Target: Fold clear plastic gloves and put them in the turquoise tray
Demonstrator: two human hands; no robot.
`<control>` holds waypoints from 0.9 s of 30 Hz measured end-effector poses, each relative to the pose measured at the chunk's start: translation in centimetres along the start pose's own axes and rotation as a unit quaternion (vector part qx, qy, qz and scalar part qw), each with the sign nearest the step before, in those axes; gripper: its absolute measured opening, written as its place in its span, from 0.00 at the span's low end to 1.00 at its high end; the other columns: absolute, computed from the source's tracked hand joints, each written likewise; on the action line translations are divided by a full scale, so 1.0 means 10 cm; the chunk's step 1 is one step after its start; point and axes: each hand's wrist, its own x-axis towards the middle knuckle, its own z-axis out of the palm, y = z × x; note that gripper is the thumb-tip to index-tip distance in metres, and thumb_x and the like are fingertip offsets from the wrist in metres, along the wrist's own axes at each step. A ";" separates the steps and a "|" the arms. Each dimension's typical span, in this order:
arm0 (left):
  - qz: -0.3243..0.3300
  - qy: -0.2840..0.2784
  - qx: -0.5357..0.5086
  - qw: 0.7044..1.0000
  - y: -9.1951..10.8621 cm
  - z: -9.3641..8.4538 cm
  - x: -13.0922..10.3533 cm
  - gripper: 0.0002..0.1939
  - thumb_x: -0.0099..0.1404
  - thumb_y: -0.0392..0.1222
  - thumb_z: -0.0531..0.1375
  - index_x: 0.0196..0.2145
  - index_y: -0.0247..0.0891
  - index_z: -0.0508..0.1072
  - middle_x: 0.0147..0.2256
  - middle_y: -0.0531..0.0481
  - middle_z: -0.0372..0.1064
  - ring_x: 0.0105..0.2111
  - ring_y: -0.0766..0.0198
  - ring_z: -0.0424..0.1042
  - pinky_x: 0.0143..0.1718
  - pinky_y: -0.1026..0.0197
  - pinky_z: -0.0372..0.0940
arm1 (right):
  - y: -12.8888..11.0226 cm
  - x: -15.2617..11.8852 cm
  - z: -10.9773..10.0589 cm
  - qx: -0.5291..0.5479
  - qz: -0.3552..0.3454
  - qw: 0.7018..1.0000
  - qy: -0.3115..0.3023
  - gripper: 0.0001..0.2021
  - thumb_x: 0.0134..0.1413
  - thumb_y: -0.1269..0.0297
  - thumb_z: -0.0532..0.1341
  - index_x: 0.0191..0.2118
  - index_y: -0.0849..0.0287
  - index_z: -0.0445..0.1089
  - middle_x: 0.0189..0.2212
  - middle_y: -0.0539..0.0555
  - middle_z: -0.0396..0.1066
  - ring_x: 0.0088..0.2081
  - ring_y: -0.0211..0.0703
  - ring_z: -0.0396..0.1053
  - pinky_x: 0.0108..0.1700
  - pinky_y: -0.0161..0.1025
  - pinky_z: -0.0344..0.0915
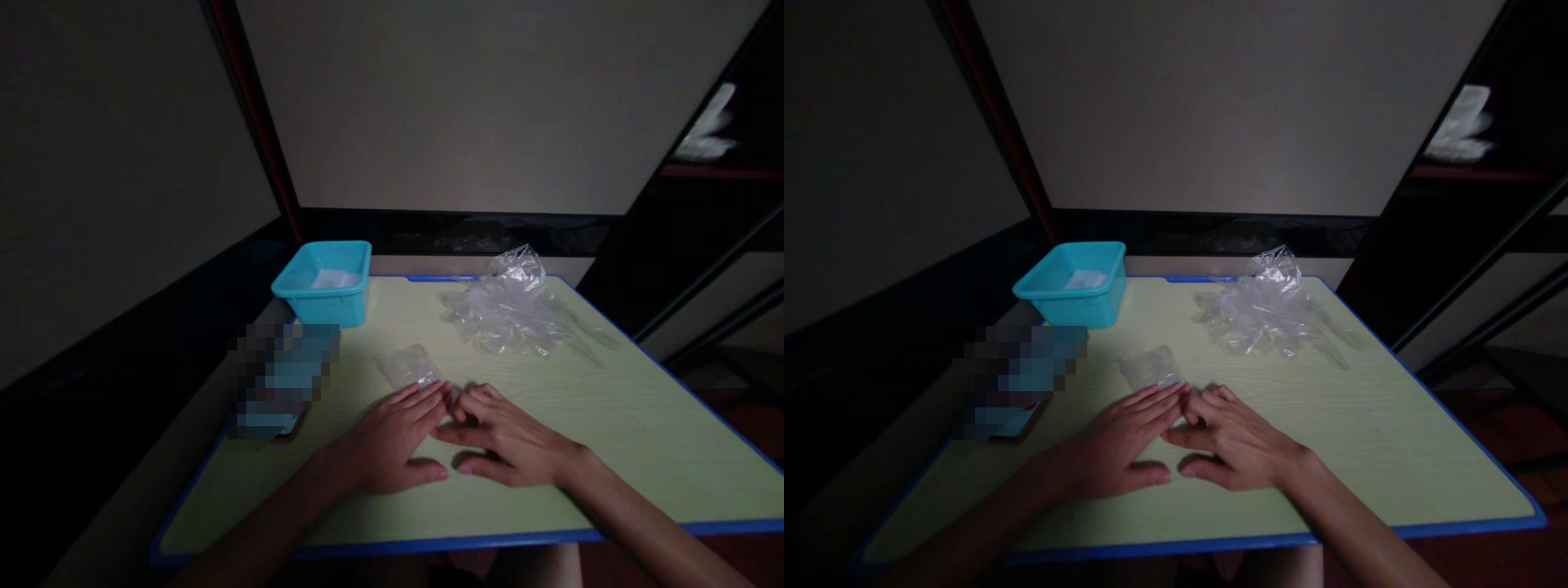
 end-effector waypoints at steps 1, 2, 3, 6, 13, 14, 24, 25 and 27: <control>0.000 0.000 0.001 1.000 0.00 0.00 0.00 0.36 0.58 0.55 0.55 0.57 0.31 0.51 0.60 0.40 0.41 0.60 0.56 0.39 0.60 0.54 0.38 | 0.00 0.00 0.00 0.002 -0.001 1.000 0.001 0.19 0.57 0.55 0.51 0.52 0.57 0.62 0.35 0.55 0.56 0.39 0.44 0.53 0.43 0.44 0.51; 0.000 0.000 0.002 1.000 0.00 0.00 0.00 0.36 0.58 0.54 0.55 0.57 0.31 0.51 0.60 0.40 0.41 0.60 0.56 0.39 0.60 0.55 0.38 | 0.01 0.00 -0.01 0.004 -0.002 1.000 0.001 0.19 0.57 0.55 0.51 0.52 0.57 0.62 0.35 0.55 0.56 0.40 0.44 0.53 0.43 0.44 0.51; 0.001 0.000 0.003 1.000 0.00 0.00 0.00 0.36 0.58 0.55 0.55 0.57 0.31 0.51 0.60 0.40 0.41 0.60 0.56 0.39 0.60 0.55 0.38 | 0.01 0.00 -0.01 0.006 -0.003 1.000 0.001 0.19 0.57 0.55 0.51 0.52 0.56 0.62 0.35 0.55 0.56 0.40 0.44 0.53 0.43 0.44 0.51; 0.003 0.003 0.004 1.000 0.01 -0.01 0.00 0.36 0.58 0.55 0.54 0.57 0.31 0.51 0.60 0.40 0.41 0.60 0.56 0.39 0.60 0.55 0.38 | 0.02 0.01 -0.01 0.008 -0.004 1.000 0.006 0.19 0.56 0.56 0.52 0.51 0.56 0.63 0.35 0.55 0.56 0.40 0.44 0.53 0.43 0.44 0.51; 0.004 0.003 -0.006 1.000 0.01 -0.01 -0.01 0.36 0.58 0.55 0.54 0.57 0.31 0.51 0.60 0.40 0.42 0.60 0.56 0.39 0.60 0.54 0.38 | 0.01 0.00 0.02 0.004 -0.014 1.000 0.018 0.17 0.56 0.57 0.52 0.50 0.55 0.64 0.34 0.54 0.57 0.39 0.44 0.55 0.43 0.45 0.52; 0.005 0.005 -0.008 1.000 0.01 -0.01 -0.01 0.36 0.58 0.55 0.54 0.57 0.32 0.51 0.60 0.41 0.41 0.60 0.56 0.39 0.60 0.54 0.38 | 0.01 -0.02 0.03 0.002 -0.018 0.999 0.026 0.17 0.56 0.58 0.52 0.49 0.56 0.65 0.34 0.54 0.58 0.39 0.44 0.55 0.43 0.45 0.52; 0.007 0.003 0.001 1.000 0.00 0.01 -0.02 0.38 0.58 0.55 0.54 0.60 0.34 0.45 0.61 0.43 0.38 0.60 0.57 0.37 0.59 0.55 0.36 | 0.18 -0.21 0.03 -0.072 0.081 0.987 0.118 0.15 0.59 0.63 0.50 0.47 0.62 0.66 0.28 0.54 0.62 0.33 0.42 0.59 0.39 0.43 0.55; 0.007 0.003 0.002 1.000 0.00 0.01 -0.02 0.38 0.59 0.55 0.54 0.60 0.35 0.45 0.61 0.43 0.38 0.60 0.57 0.37 0.59 0.54 0.37 | 0.18 -0.20 0.02 -0.076 0.086 0.987 0.109 0.16 0.59 0.62 0.50 0.48 0.62 0.66 0.28 0.54 0.62 0.33 0.42 0.59 0.39 0.43 0.55; 0.007 0.007 -0.001 1.000 0.00 0.01 -0.02 0.37 0.59 0.55 0.54 0.59 0.36 0.46 0.61 0.44 0.38 0.60 0.56 0.37 0.59 0.54 0.37 | 0.17 -0.18 0.01 -0.083 0.093 0.988 0.088 0.16 0.59 0.62 0.50 0.48 0.62 0.65 0.28 0.55 0.62 0.34 0.43 0.59 0.39 0.43 0.54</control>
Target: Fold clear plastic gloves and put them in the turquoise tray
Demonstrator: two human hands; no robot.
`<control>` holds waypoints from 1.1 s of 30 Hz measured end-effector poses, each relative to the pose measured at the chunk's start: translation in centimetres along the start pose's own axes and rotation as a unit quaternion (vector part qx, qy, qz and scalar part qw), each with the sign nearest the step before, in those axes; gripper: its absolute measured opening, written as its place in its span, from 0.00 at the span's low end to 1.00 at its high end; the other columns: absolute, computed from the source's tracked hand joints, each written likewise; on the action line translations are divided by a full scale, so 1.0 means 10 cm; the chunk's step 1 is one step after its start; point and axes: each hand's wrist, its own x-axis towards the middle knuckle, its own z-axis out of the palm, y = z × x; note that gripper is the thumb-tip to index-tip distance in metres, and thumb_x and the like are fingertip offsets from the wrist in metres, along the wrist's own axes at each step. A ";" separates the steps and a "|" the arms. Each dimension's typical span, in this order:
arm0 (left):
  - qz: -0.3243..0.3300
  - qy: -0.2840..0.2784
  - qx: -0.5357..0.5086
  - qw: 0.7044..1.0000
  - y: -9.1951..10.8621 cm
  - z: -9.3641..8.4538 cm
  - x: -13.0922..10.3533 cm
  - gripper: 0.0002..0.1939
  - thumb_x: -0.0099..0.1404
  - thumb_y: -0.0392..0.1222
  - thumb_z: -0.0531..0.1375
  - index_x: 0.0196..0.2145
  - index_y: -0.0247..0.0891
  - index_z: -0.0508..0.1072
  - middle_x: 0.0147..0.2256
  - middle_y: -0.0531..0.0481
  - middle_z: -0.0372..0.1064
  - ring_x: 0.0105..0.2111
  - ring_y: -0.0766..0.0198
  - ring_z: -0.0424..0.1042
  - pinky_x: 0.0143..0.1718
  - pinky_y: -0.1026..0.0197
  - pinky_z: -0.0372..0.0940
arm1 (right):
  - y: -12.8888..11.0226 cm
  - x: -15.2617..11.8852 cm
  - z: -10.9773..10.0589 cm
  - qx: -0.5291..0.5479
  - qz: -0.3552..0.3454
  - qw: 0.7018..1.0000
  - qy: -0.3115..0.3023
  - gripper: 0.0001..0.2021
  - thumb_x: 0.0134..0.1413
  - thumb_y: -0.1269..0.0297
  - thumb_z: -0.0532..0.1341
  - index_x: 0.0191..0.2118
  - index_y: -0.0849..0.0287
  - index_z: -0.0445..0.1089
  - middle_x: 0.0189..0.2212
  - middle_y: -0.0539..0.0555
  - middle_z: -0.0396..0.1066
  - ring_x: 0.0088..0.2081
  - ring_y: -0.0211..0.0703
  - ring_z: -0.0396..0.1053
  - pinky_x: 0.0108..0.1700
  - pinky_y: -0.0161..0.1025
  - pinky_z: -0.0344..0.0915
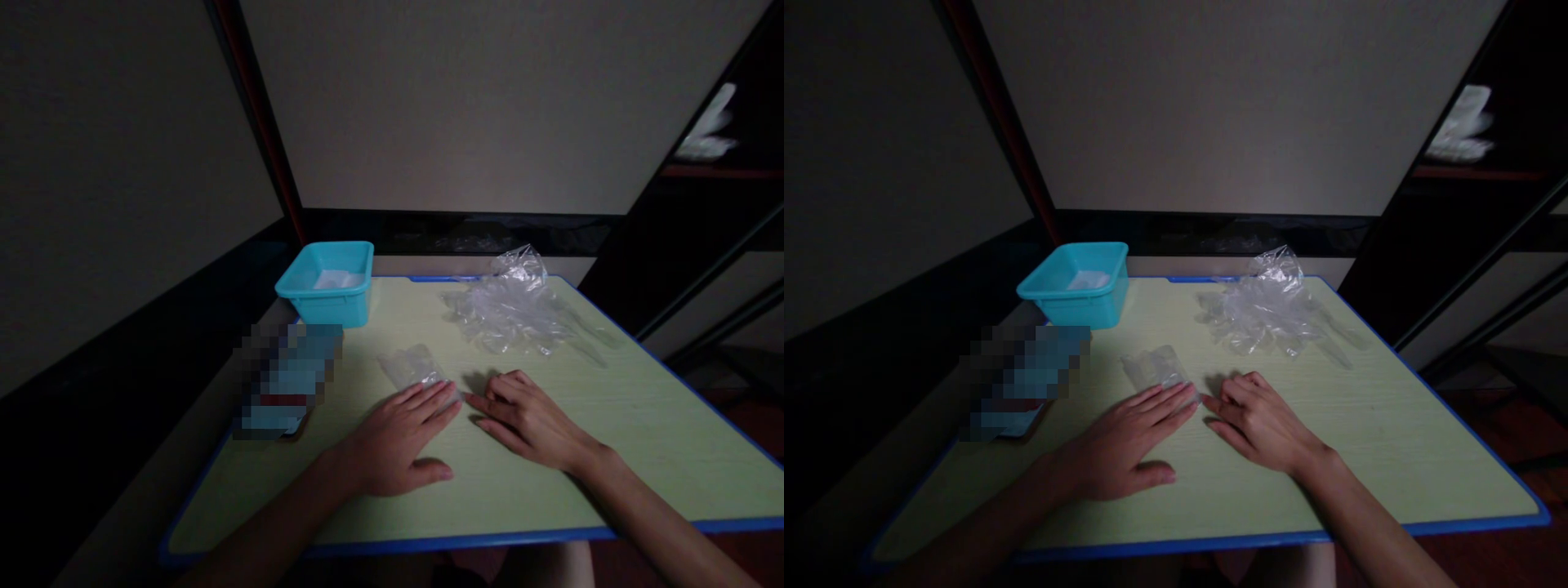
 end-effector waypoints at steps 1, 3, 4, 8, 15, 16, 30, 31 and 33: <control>0.002 0.003 -0.002 1.000 0.00 0.00 0.00 0.37 0.59 0.55 0.54 0.59 0.37 0.46 0.61 0.45 0.38 0.60 0.56 0.37 0.59 0.54 0.37 | -0.01 0.01 0.00 -0.002 0.002 1.000 -0.007 0.16 0.58 0.61 0.50 0.48 0.62 0.65 0.28 0.55 0.62 0.34 0.43 0.59 0.39 0.42 0.54; 0.005 0.007 -0.005 1.000 0.00 0.00 0.00 0.37 0.59 0.55 0.54 0.60 0.38 0.45 0.61 0.46 0.38 0.60 0.56 0.37 0.59 0.54 0.37 | -0.01 0.01 0.00 -0.002 0.007 1.000 -0.012 0.16 0.58 0.61 0.50 0.47 0.62 0.66 0.28 0.54 0.62 0.34 0.43 0.60 0.39 0.42 0.54; 0.006 0.007 -0.005 1.000 0.00 0.00 0.00 0.37 0.59 0.55 0.54 0.60 0.38 0.45 0.61 0.46 0.38 0.60 0.57 0.37 0.59 0.54 0.37 | -0.02 0.01 0.01 -0.001 0.009 1.000 -0.011 0.15 0.58 0.61 0.50 0.47 0.62 0.66 0.28 0.54 0.62 0.34 0.43 0.60 0.39 0.42 0.54; 0.002 0.002 -0.004 1.000 0.00 -0.01 0.00 0.37 0.58 0.54 0.55 0.60 0.38 0.46 0.61 0.45 0.38 0.60 0.56 0.37 0.59 0.54 0.37 | -0.01 0.01 0.01 -0.004 0.005 1.000 -0.002 0.15 0.58 0.61 0.51 0.46 0.61 0.68 0.28 0.54 0.62 0.34 0.42 0.60 0.39 0.41 0.54; -0.004 -0.007 0.003 1.000 0.01 -0.02 0.01 0.36 0.59 0.55 0.53 0.60 0.37 0.45 0.61 0.45 0.37 0.61 0.58 0.36 0.59 0.54 0.36 | -0.02 0.01 0.01 -0.015 -0.001 1.000 -0.011 0.17 0.59 0.60 0.49 0.50 0.61 0.64 0.29 0.55 0.62 0.34 0.43 0.59 0.39 0.43 0.54; -0.005 -0.008 0.002 1.000 0.01 -0.02 0.00 0.36 0.59 0.55 0.53 0.60 0.37 0.45 0.61 0.45 0.37 0.61 0.58 0.36 0.59 0.54 0.36 | -0.02 0.01 0.01 -0.010 -0.002 1.000 -0.016 0.17 0.59 0.60 0.49 0.50 0.61 0.63 0.29 0.55 0.62 0.34 0.43 0.59 0.39 0.42 0.54; -0.076 0.041 -0.084 0.993 -0.09 -0.01 0.00 0.26 0.65 0.44 0.48 0.59 0.34 0.48 0.61 0.45 0.40 0.60 0.63 0.42 0.58 0.58 0.44 | -0.03 0.03 0.00 0.035 0.021 0.998 -0.038 0.17 0.59 0.58 0.50 0.49 0.59 0.65 0.32 0.55 0.62 0.37 0.44 0.59 0.39 0.41 0.56; -0.079 0.041 -0.082 0.993 -0.11 -0.02 0.01 0.26 0.65 0.44 0.48 0.59 0.33 0.49 0.61 0.44 0.41 0.60 0.63 0.42 0.58 0.58 0.44 | -0.02 0.03 0.00 0.035 0.020 0.999 -0.037 0.17 0.59 0.58 0.50 0.49 0.59 0.65 0.31 0.55 0.62 0.37 0.44 0.59 0.39 0.41 0.56; -0.079 0.039 -0.075 0.993 -0.15 -0.03 0.02 0.27 0.65 0.44 0.50 0.58 0.32 0.50 0.60 0.43 0.43 0.59 0.62 0.43 0.58 0.58 0.44 | -0.02 0.03 0.00 0.036 0.020 0.999 -0.036 0.17 0.59 0.58 0.50 0.50 0.59 0.64 0.32 0.55 0.62 0.37 0.44 0.59 0.39 0.41 0.56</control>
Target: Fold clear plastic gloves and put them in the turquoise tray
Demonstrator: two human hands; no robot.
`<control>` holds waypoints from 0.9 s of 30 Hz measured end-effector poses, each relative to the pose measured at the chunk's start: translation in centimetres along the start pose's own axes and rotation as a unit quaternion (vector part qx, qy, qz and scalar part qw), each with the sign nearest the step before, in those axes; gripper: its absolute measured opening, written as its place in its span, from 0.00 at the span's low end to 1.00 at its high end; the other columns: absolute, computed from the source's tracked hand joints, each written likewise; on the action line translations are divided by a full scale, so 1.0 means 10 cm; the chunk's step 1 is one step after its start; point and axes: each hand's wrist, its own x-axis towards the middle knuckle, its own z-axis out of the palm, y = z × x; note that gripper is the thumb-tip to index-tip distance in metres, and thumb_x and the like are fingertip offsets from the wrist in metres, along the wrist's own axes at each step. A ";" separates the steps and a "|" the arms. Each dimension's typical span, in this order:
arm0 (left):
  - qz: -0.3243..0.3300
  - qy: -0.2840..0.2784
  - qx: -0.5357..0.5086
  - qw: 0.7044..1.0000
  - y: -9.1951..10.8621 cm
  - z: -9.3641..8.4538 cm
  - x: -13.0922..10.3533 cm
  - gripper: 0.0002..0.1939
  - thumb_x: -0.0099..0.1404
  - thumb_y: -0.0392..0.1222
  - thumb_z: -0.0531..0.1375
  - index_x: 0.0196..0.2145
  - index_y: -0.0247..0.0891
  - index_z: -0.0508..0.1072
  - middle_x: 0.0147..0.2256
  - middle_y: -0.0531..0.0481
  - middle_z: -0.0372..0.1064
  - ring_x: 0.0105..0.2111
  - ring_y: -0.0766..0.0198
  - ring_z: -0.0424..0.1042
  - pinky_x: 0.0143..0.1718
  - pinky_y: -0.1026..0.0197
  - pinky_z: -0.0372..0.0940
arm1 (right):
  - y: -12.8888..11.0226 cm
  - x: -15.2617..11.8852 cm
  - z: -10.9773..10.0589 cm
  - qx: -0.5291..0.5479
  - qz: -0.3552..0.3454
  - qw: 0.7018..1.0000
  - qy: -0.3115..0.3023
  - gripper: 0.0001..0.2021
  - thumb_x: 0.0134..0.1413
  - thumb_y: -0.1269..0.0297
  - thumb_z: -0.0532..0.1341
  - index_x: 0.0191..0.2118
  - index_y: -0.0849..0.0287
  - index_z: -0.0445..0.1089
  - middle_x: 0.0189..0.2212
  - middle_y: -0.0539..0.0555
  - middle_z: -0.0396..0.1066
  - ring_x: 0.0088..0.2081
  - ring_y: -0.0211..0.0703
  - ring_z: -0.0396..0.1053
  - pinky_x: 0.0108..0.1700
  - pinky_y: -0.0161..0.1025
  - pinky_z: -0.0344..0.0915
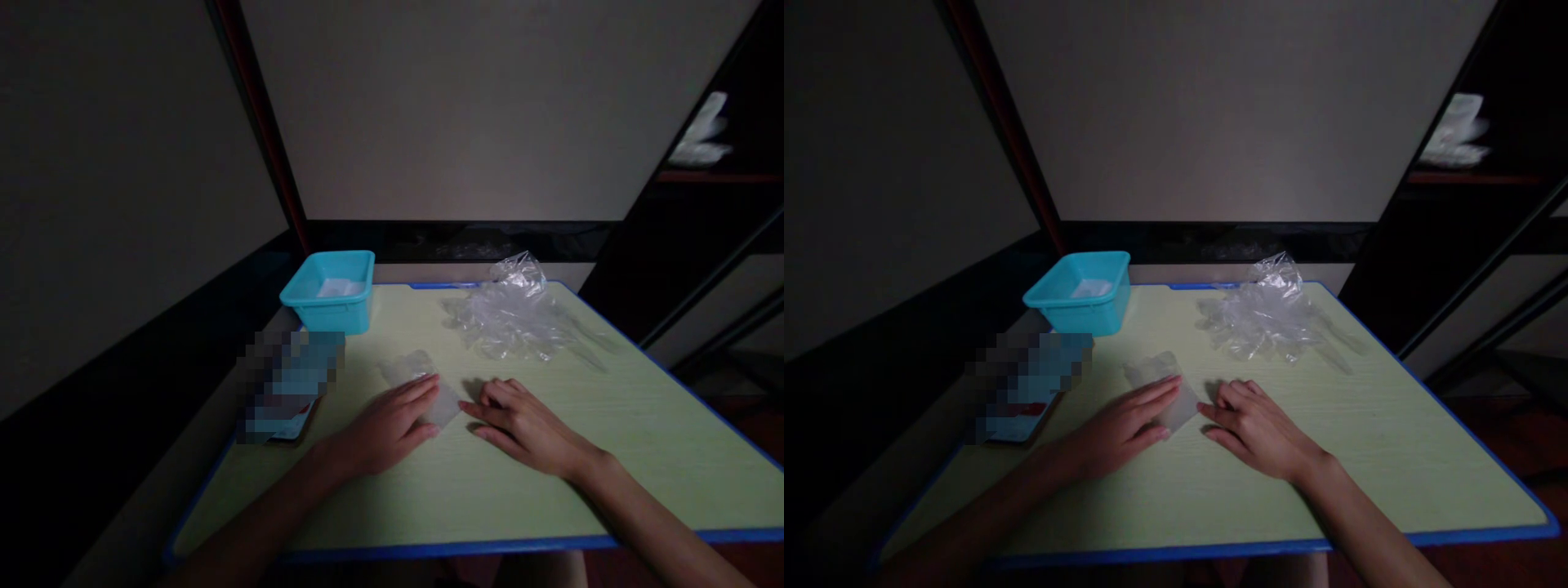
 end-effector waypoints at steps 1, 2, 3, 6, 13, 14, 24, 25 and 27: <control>0.001 -0.001 0.003 1.000 -0.02 -0.01 0.01 0.27 0.64 0.43 0.50 0.58 0.32 0.51 0.60 0.43 0.43 0.59 0.61 0.44 0.58 0.58 0.44 | 0.00 0.00 0.00 0.002 0.001 1.000 0.000 0.17 0.59 0.58 0.50 0.50 0.58 0.64 0.32 0.55 0.62 0.37 0.44 0.59 0.39 0.42 0.56; 0.002 -0.001 0.007 1.000 -0.05 -0.03 0.02 0.27 0.64 0.43 0.51 0.58 0.32 0.51 0.60 0.43 0.44 0.59 0.61 0.44 0.58 0.59 0.44 | 0.00 0.00 0.00 0.004 0.003 1.000 -0.001 0.17 0.59 0.58 0.50 0.50 0.58 0.64 0.32 0.55 0.62 0.37 0.44 0.59 0.39 0.42 0.56; 0.003 0.000 0.011 1.000 -0.08 -0.05 0.04 0.27 0.63 0.43 0.52 0.58 0.32 0.51 0.60 0.43 0.44 0.59 0.61 0.45 0.58 0.59 0.44 | 0.00 0.00 0.00 0.007 0.006 1.000 -0.002 0.17 0.59 0.58 0.50 0.51 0.58 0.64 0.32 0.55 0.62 0.37 0.44 0.59 0.39 0.42 0.56; -0.005 0.009 0.026 1.000 -0.21 -0.08 0.08 0.26 0.63 0.43 0.52 0.58 0.33 0.52 0.60 0.43 0.45 0.59 0.62 0.45 0.58 0.58 0.44 | -0.01 0.00 0.00 0.013 0.014 1.000 -0.004 0.17 0.59 0.58 0.50 0.51 0.57 0.63 0.33 0.55 0.62 0.37 0.44 0.59 0.40 0.42 0.56; -0.095 0.081 0.036 0.992 -0.46 -0.09 0.16 0.27 0.64 0.42 0.50 0.58 0.26 0.50 0.60 0.40 0.44 0.59 0.62 0.43 0.58 0.57 0.44 | -0.02 0.00 -0.01 0.015 0.018 1.000 0.001 0.17 0.58 0.58 0.51 0.50 0.57 0.64 0.33 0.55 0.62 0.37 0.44 0.59 0.39 0.41 0.57; -0.104 0.093 0.038 0.989 -0.45 -0.08 0.15 0.27 0.64 0.41 0.49 0.58 0.26 0.50 0.60 0.40 0.44 0.59 0.62 0.43 0.58 0.57 0.44 | -0.02 0.00 0.00 0.015 0.018 1.000 0.002 0.17 0.58 0.58 0.51 0.50 0.57 0.64 0.33 0.55 0.62 0.37 0.44 0.59 0.39 0.41 0.57; 0.007 0.023 0.081 0.996 -0.03 0.07 0.11 0.29 0.61 0.43 0.54 0.58 0.32 0.51 0.60 0.41 0.43 0.60 0.61 0.43 0.58 0.58 0.43 | 0.00 -0.01 0.02 0.019 0.023 1.000 -0.010 0.17 0.58 0.59 0.50 0.51 0.56 0.63 0.33 0.56 0.62 0.37 0.44 0.59 0.40 0.43 0.57; 0.007 0.018 0.086 0.996 -0.02 0.07 0.12 0.30 0.61 0.44 0.54 0.58 0.32 0.51 0.60 0.42 0.43 0.60 0.61 0.42 0.58 0.57 0.43 | 0.00 -0.01 0.02 0.019 0.023 0.999 -0.011 0.17 0.58 0.59 0.50 0.51 0.57 0.63 0.33 0.56 0.62 0.37 0.44 0.59 0.39 0.43 0.57; 0.004 0.013 0.096 0.995 -0.03 0.05 0.12 0.31 0.61 0.45 0.54 0.58 0.34 0.50 0.60 0.42 0.42 0.60 0.60 0.41 0.58 0.55 0.42 | 0.00 0.00 0.01 0.021 0.021 0.999 -0.013 0.17 0.59 0.59 0.50 0.51 0.57 0.63 0.33 0.56 0.62 0.36 0.44 0.58 0.39 0.43 0.57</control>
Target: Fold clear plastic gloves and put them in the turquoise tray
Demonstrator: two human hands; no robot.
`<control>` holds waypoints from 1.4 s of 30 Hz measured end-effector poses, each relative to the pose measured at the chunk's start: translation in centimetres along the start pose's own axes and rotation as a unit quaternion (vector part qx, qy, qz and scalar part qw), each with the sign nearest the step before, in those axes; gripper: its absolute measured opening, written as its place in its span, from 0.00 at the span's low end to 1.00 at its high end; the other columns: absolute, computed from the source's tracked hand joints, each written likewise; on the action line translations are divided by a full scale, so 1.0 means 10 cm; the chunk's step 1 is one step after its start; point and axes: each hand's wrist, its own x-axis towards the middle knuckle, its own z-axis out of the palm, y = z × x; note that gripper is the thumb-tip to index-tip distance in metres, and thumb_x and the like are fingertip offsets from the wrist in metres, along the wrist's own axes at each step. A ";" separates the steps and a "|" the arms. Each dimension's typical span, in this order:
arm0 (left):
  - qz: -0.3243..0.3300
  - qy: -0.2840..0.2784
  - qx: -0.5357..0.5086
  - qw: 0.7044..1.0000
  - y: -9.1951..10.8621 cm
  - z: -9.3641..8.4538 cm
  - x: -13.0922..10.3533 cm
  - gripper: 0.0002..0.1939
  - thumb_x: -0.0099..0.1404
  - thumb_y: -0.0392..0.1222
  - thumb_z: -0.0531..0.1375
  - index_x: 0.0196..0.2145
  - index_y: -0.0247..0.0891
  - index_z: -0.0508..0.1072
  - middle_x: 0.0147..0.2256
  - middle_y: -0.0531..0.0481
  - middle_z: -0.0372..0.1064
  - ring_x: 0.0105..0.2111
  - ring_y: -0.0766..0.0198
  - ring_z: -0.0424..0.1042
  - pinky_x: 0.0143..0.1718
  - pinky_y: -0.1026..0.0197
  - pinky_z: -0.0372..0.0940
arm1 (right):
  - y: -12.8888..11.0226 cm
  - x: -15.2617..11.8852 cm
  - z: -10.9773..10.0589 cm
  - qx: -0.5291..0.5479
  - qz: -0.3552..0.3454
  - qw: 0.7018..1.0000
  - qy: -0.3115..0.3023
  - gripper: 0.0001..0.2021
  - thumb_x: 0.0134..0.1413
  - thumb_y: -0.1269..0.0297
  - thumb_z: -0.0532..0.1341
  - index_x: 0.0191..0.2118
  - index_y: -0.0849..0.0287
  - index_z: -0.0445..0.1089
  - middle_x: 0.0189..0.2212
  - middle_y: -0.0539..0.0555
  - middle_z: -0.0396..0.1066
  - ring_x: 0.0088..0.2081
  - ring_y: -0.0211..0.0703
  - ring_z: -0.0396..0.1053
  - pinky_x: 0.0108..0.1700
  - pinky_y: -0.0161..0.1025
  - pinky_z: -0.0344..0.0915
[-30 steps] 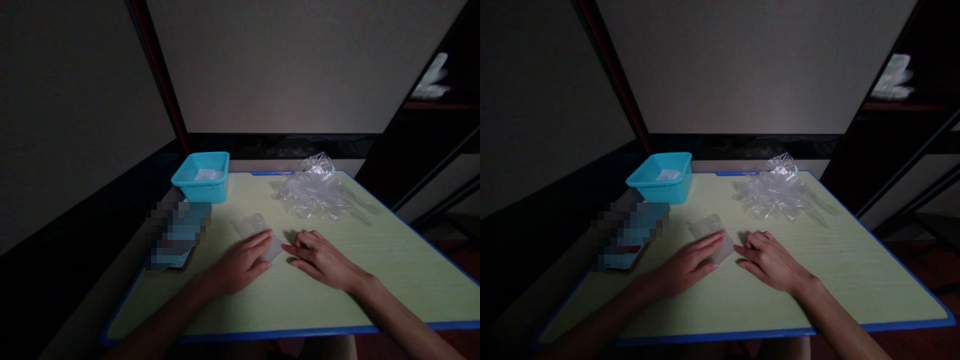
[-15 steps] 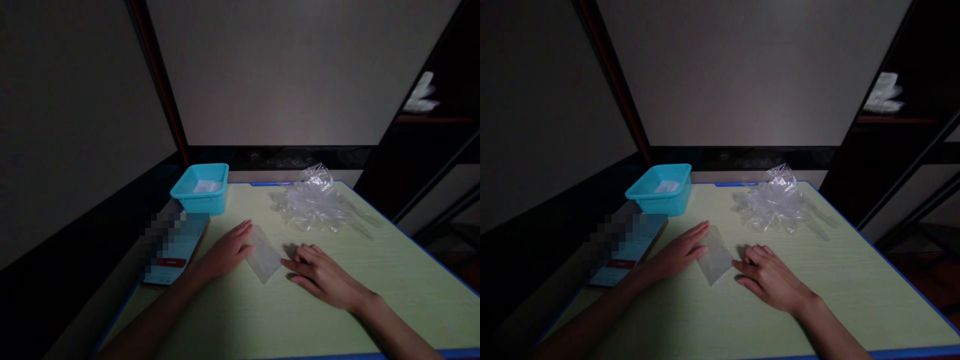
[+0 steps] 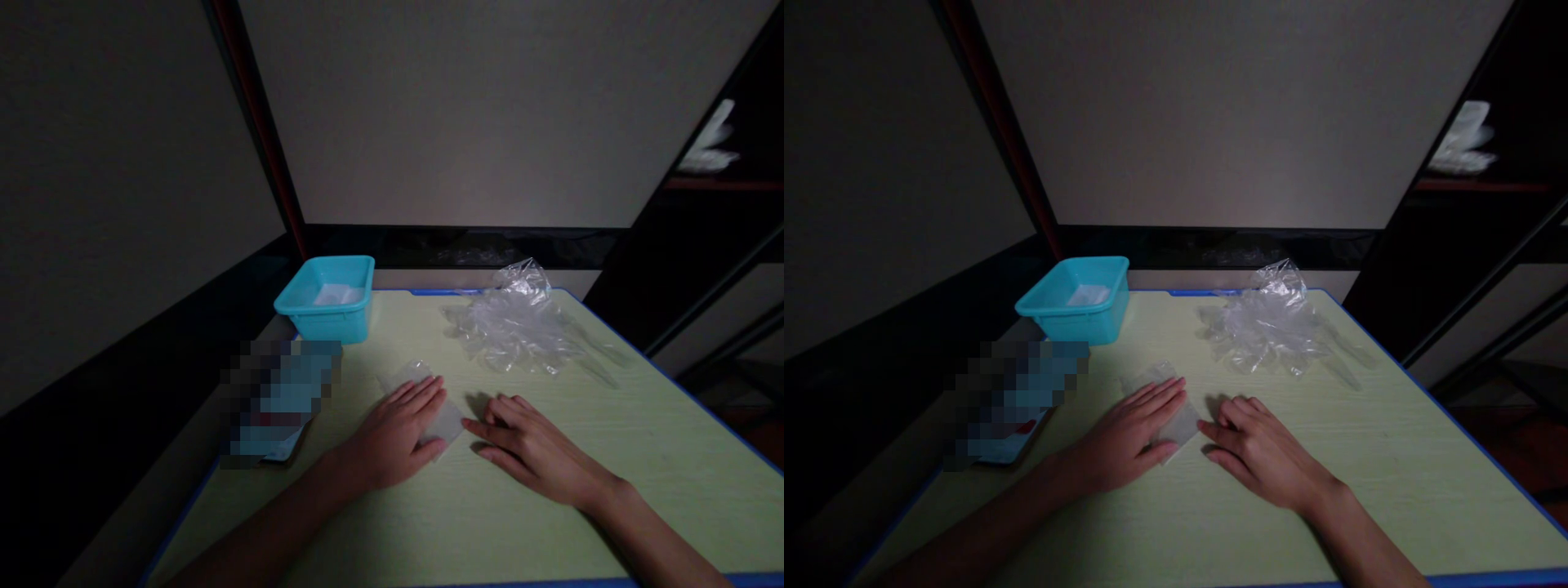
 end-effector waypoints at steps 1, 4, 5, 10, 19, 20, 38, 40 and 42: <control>0.000 -0.002 0.005 1.000 -0.01 -0.01 0.00 0.31 0.61 0.46 0.54 0.58 0.35 0.50 0.61 0.43 0.41 0.60 0.60 0.41 0.58 0.55 0.42 | 0.00 0.00 0.00 0.000 -0.001 1.000 0.000 0.17 0.59 0.59 0.50 0.51 0.57 0.63 0.33 0.56 0.62 0.36 0.44 0.58 0.39 0.42 0.57; 0.002 -0.014 0.016 1.000 -0.05 -0.04 0.03 0.32 0.61 0.50 0.53 0.59 0.36 0.49 0.61 0.44 0.40 0.60 0.58 0.39 0.58 0.53 0.40 | -0.01 0.00 -0.02 0.000 -0.001 1.000 -0.001 0.17 0.59 0.59 0.50 0.51 0.57 0.63 0.33 0.56 0.62 0.36 0.44 0.59 0.39 0.42 0.57; 0.001 -0.019 0.019 1.000 -0.06 -0.05 0.04 0.33 0.60 0.52 0.53 0.59 0.36 0.49 0.61 0.43 0.40 0.60 0.57 0.39 0.58 0.52 0.40 | -0.01 0.00 -0.02 -0.001 0.000 1.000 -0.001 0.17 0.59 0.59 0.50 0.51 0.57 0.63 0.33 0.56 0.62 0.36 0.44 0.59 0.39 0.42 0.57; -0.006 -0.027 0.032 0.999 -0.14 -0.05 0.07 0.35 0.59 0.56 0.53 0.59 0.37 0.48 0.61 0.43 0.39 0.60 0.57 0.37 0.58 0.53 0.39 | -0.02 -0.01 -0.02 -0.001 0.003 1.000 -0.003 0.17 0.59 0.59 0.50 0.51 0.57 0.63 0.33 0.56 0.62 0.37 0.44 0.59 0.40 0.42 0.57; -0.058 -0.009 0.044 0.997 -0.40 -0.07 0.05 0.30 0.65 0.51 0.46 0.59 0.33 0.46 0.61 0.41 0.39 0.60 0.60 0.37 0.58 0.53 0.39 | -0.02 0.00 -0.03 0.005 0.003 1.000 -0.006 0.17 0.59 0.60 0.50 0.52 0.56 0.62 0.33 0.55 0.62 0.37 0.44 0.59 0.40 0.43 0.57; -0.065 -0.003 0.044 0.997 -0.40 -0.07 0.05 0.30 0.65 0.50 0.46 0.59 0.32 0.45 0.61 0.40 0.38 0.60 0.59 0.37 0.58 0.52 0.39 | -0.02 0.00 -0.03 0.005 0.004 1.000 -0.006 0.17 0.59 0.60 0.50 0.52 0.56 0.62 0.33 0.56 0.62 0.37 0.44 0.59 0.40 0.43 0.57; 0.010 -0.015 0.013 1.000 -0.06 -0.07 0.07 0.29 0.64 0.49 0.49 0.58 0.32 0.48 0.60 0.42 0.42 0.60 0.60 0.40 0.58 0.55 0.40 | 0.02 -0.01 0.02 0.000 -0.010 1.000 0.011 0.17 0.59 0.59 0.50 0.51 0.56 0.63 0.32 0.56 0.63 0.36 0.44 0.61 0.38 0.42 0.58; -0.016 -0.004 0.023 1.000 -0.19 -0.07 0.08 0.29 0.65 0.49 0.48 0.59 0.33 0.48 0.60 0.42 0.42 0.60 0.60 0.40 0.58 0.55 0.40 | 0.01 -0.01 0.01 0.004 -0.011 1.000 0.011 0.17 0.59 0.59 0.50 0.51 0.56 0.63 0.32 0.56 0.63 0.36 0.44 0.61 0.38 0.42 0.58; -0.045 0.002 0.028 0.999 -0.31 -0.06 0.09 0.28 0.65 0.50 0.47 0.59 0.32 0.48 0.60 0.41 0.41 0.60 0.60 0.40 0.58 0.54 0.40 | 0.01 -0.01 0.01 0.007 -0.011 1.000 0.009 0.17 0.59 0.59 0.49 0.51 0.57 0.63 0.32 0.56 0.63 0.36 0.44 0.61 0.38 0.42 0.59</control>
